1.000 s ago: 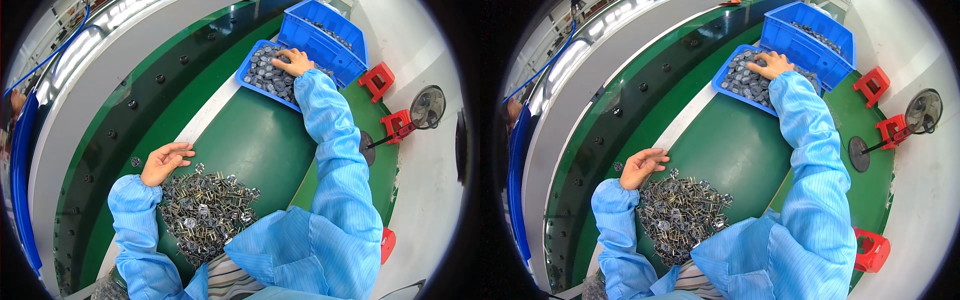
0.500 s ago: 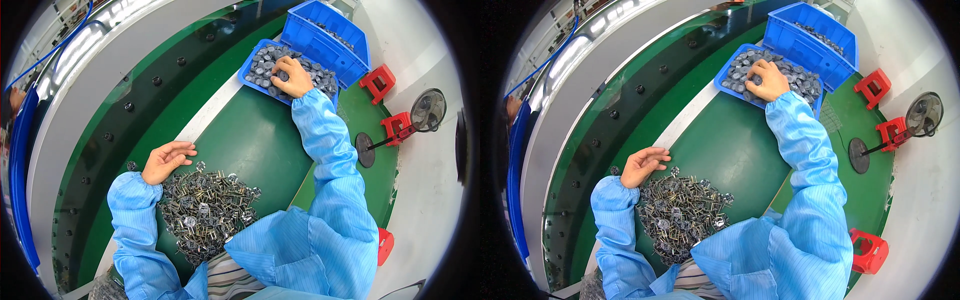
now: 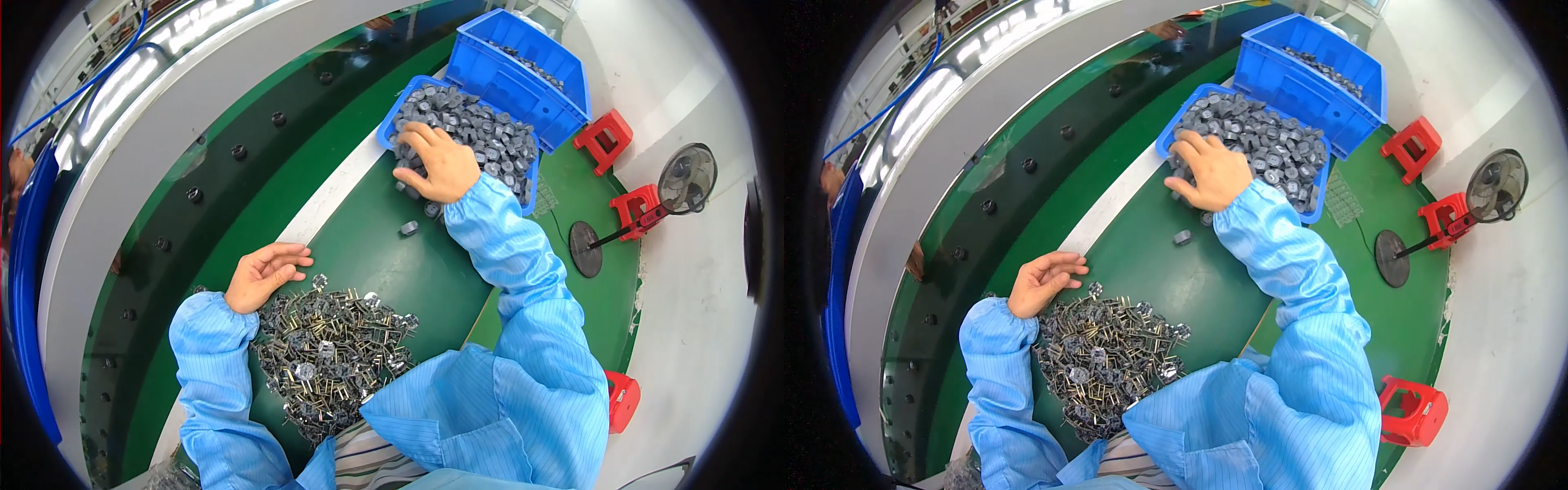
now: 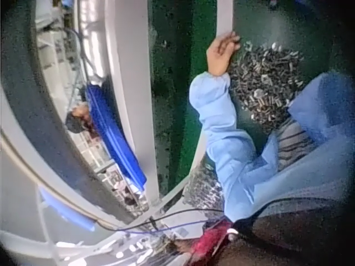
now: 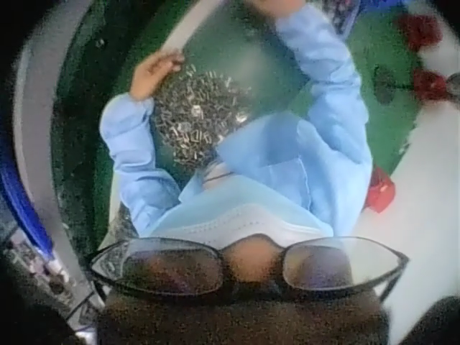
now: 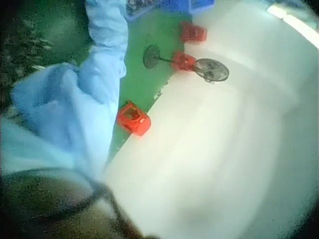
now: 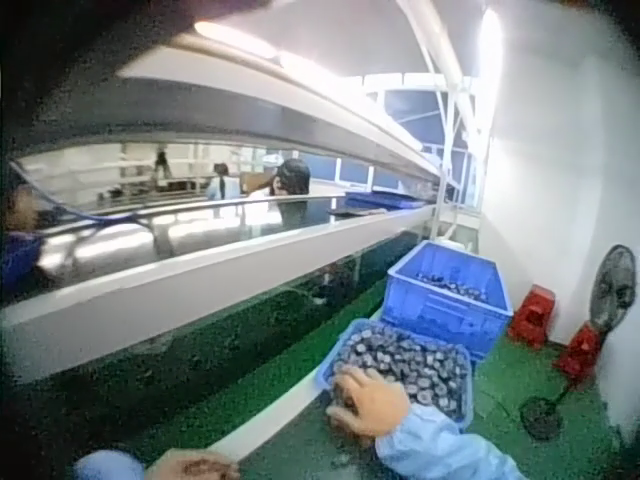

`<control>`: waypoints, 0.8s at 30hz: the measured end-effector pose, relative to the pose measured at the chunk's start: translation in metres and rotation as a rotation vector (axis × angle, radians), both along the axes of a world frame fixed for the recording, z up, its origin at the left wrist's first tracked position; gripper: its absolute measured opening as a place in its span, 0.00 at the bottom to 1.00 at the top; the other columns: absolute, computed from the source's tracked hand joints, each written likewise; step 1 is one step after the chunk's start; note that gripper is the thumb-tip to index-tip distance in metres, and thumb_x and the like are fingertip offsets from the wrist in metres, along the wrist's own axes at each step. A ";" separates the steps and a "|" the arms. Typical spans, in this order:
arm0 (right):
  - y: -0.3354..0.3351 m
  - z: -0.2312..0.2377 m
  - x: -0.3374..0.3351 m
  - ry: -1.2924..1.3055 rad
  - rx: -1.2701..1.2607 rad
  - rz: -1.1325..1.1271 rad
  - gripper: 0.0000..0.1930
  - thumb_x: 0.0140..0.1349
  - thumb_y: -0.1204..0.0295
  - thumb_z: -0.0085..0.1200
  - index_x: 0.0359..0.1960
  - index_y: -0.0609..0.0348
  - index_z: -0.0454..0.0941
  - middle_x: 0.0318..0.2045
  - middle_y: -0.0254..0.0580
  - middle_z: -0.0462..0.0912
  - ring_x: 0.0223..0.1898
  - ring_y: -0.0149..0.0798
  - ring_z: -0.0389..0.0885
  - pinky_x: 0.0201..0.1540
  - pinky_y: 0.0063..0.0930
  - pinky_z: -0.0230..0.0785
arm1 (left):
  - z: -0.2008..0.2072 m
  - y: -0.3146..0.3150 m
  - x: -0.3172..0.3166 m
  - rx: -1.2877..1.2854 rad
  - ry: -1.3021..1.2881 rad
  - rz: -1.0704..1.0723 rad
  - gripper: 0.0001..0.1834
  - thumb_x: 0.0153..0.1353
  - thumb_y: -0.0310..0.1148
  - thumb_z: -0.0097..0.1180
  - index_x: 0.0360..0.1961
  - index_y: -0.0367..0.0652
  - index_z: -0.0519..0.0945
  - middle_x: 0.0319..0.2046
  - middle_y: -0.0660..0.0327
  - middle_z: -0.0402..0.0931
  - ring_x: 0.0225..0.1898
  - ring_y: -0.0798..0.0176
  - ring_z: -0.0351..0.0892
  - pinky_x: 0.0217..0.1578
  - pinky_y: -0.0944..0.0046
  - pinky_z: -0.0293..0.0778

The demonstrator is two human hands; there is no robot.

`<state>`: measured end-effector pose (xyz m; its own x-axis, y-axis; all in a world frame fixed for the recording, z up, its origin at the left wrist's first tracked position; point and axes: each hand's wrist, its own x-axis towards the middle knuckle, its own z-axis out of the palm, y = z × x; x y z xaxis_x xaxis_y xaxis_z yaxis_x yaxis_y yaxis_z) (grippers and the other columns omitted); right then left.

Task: The person assembles small metal contacts into circular plastic housings by hand at a factory workbench.

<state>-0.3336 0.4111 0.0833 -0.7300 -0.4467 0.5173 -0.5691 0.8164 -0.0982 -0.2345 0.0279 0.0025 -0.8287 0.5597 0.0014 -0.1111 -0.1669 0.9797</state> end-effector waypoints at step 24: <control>0.038 -0.034 -0.077 -0.340 -0.183 -0.058 0.20 0.56 0.54 0.63 0.42 0.53 0.77 0.45 0.43 0.79 0.51 0.52 0.79 0.54 0.45 0.72 | -0.003 0.001 0.000 0.026 -0.015 -0.002 0.21 0.74 0.24 0.56 0.66 0.31 0.73 0.62 0.50 0.77 0.63 0.55 0.79 0.60 0.57 0.80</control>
